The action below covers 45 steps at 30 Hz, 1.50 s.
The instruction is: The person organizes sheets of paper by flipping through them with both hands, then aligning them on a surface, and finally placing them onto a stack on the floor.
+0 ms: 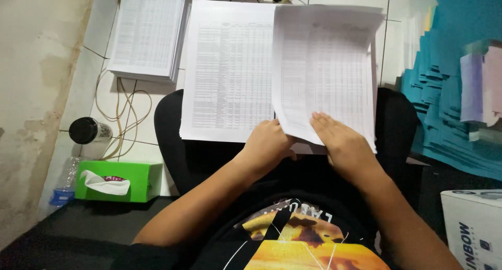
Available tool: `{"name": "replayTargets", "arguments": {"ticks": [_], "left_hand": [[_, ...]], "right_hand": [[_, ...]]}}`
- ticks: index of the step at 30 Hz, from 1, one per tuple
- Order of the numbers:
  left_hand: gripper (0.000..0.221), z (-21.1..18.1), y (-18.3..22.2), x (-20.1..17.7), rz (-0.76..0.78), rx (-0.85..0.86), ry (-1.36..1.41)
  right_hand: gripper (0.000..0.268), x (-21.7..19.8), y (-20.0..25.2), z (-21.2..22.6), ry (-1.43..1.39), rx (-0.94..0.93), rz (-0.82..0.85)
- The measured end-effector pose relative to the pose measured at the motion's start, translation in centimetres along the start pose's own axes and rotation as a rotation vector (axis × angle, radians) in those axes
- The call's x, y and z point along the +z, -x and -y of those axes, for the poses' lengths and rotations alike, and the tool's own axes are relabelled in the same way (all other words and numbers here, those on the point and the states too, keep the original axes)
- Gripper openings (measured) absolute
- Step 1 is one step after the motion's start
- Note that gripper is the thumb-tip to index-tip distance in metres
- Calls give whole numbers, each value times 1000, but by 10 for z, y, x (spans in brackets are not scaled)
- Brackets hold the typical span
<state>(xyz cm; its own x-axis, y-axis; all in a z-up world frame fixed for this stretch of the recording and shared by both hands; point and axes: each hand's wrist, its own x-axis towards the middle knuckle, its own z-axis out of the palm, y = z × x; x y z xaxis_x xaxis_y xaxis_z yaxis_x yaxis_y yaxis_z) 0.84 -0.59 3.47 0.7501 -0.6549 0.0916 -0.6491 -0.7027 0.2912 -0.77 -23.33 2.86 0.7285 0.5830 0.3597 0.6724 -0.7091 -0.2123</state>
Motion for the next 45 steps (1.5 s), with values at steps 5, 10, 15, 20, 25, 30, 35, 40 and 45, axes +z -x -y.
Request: {"name": "replayTargets", "arguments": {"ticks": [5, 10, 15, 20, 25, 30, 35, 40, 45], "left_hand": [[22, 2, 7, 6, -28, 50, 17], [12, -16, 17, 3, -38, 85, -1], [13, -13, 22, 18, 35, 49, 29], [31, -19, 13, -29, 93, 39, 159], [29, -17, 4, -38, 103, -4, 136], [28, -4, 8, -7, 168, -25, 145], [24, 6, 14, 0, 147, -2, 157], [20, 13, 23, 4, -83, 127, 222], [14, 24, 29, 0, -443, 178, 178]], "right_hand": [[53, -1, 11, 7, -78, 112, 121], [62, -11, 9, 4, -97, 163, 175], [61, -6, 9, 6, -137, 196, 259], [62, -1, 16, 9, -154, 228, 321], [63, 12, 24, 1, -130, 217, 285], [55, 12, 27, -1, -200, 218, 251], [50, 18, 31, -1, -209, 236, 206], [62, 18, 32, 6, -104, 164, 211], [56, -16, 4, 13, -190, 240, 277]]}}
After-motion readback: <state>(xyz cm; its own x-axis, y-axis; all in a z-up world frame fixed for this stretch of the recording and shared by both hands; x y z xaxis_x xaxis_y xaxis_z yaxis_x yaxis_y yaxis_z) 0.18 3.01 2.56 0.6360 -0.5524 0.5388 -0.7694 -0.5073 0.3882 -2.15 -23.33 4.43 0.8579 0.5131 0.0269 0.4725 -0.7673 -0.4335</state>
